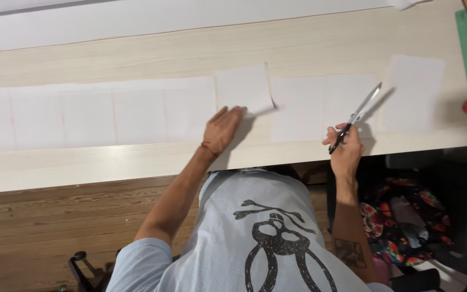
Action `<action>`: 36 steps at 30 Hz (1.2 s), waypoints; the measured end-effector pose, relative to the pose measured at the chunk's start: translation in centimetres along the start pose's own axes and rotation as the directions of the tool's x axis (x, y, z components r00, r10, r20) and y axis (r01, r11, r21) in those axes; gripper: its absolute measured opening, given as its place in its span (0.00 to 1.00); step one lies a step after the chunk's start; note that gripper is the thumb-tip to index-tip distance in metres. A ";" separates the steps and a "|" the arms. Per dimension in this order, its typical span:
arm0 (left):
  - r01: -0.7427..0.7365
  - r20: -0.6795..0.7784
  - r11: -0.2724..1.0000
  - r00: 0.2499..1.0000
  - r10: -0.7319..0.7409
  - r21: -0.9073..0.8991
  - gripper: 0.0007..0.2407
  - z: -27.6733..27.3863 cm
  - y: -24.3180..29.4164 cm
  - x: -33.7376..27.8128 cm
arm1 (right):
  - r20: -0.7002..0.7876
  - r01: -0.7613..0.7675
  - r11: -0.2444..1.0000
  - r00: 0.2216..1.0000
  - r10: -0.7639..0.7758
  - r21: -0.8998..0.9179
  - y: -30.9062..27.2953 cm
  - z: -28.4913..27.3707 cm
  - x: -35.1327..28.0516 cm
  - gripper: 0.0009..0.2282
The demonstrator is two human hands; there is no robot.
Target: Cutting a strip of paper into smaller rectangular pieces along marked lines and stacking them
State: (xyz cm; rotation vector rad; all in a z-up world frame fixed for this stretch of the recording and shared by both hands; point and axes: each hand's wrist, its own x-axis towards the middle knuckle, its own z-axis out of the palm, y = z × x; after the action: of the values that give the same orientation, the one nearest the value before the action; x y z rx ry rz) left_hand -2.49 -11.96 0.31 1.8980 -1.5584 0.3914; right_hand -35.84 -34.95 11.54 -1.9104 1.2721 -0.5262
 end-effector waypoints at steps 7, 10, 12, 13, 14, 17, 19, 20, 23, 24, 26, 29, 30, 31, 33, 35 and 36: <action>0.472 0.423 0.874 0.819 -0.388 -0.112 0.18 1.7 8.6 5.9 | -0.011 0.036 0.988 0.999 -0.034 0.150 6.8 -2.7 4.2 0.11; -0.123 0.121 0.990 0.984 0.130 -0.062 0.11 4.7 11.6 6.2 | 0.058 0.003 0.964 0.998 -0.020 0.265 7.9 -2.1 5.3 0.11; -0.260 0.089 0.965 0.961 0.263 -0.038 0.08 3.9 14.4 7.2 | 0.134 -0.020 0.957 0.991 -0.020 0.289 8.9 -2.0 5.2 0.12; -0.259 0.092 0.965 0.961 0.261 -0.036 0.08 4.3 14.6 6.7 | 0.137 -0.021 0.956 0.990 -0.020 0.291 8.6 -2.2 5.2 0.12; -0.256 0.129 0.965 0.957 0.261 -0.055 0.08 4.7 14.9 6.2 | 0.164 -0.035 0.957 0.986 -0.014 0.289 8.2 -2.5 5.1 0.12; -0.199 0.235 0.978 0.950 0.208 -0.062 0.14 5.0 15.4 4.9 | 0.211 -0.054 0.947 0.977 -0.015 0.317 8.5 -2.9 5.0 0.11; -0.146 0.299 0.989 0.943 0.150 -0.036 0.25 4.4 15.5 4.3 | 0.233 -0.054 0.935 0.972 -0.031 0.351 8.8 -3.1 5.1 0.12; -0.121 0.360 0.993 0.926 0.112 0.001 0.30 3.7 15.6 4.0 | 0.256 -0.062 0.934 0.966 -0.032 0.351 8.8 -3.3 5.1 0.12; -0.125 0.487 0.991 0.870 0.084 0.052 0.35 1.0 15.8 2.7 | 0.282 -0.085 0.924 0.959 -0.025 0.373 8.1 -4.5 5.4 0.12; -0.143 0.556 0.987 0.828 0.078 0.074 0.36 -0.4 15.8 2.0 | 0.299 -0.103 0.912 0.954 -0.022 0.397 7.6 -4.7 5.5 0.13; -0.165 0.552 0.983 0.828 0.096 0.076 0.26 -2.3 15.4 0.2 | 0.309 -0.120 0.900 0.951 -0.016 0.418 7.8 -4.6 5.8 0.13; -0.108 0.443 0.994 0.893 0.084 0.029 0.12 -2.5 15.5 -2.1 | 0.313 -0.153 0.856 0.950 -0.012 0.494 7.8 -4.6 6.0 0.13; -0.031 0.331 0.999 0.943 0.037 -0.022 0.10 -2.2 15.6 -2.9 | 0.310 -0.163 0.819 0.951 -0.019 0.550 7.8 -4.5 6.0 0.14; -0.037 0.333 0.999 0.942 0.044 -0.027 0.10 -2.3 15.6 -1.8 | 0.304 -0.164 0.818 0.953 -0.014 0.552 7.8 -4.5 6.0 0.14; 0.412 0.188 0.896 0.905 -0.381 -0.166 0.16 -2.6 15.3 0.4 | 0.304 -0.164 0.790 0.952 -0.030 0.591 7.6 -4.4 6.2 0.14; 0.404 0.062 0.877 0.913 -0.402 -0.261 0.16 -1.9 16.3 6.3 | 0.296 -0.155 0.771 0.954 -0.045 0.618 7.6 -4.2 6.3 0.15; 0.389 -0.059 0.851 0.899 -0.435 -0.353 0.17 -1.7 17.0 9.0 | 0.292 -0.151 0.754 0.955 -0.057 0.640 7.7 -4.2 6.1 0.15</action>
State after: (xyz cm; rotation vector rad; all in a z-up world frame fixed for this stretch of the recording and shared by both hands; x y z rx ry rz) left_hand -16.18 -19.27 11.84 1.8268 -1.0086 0.0563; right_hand -40.72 -43.66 7.73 -1.2865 0.7831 -0.5457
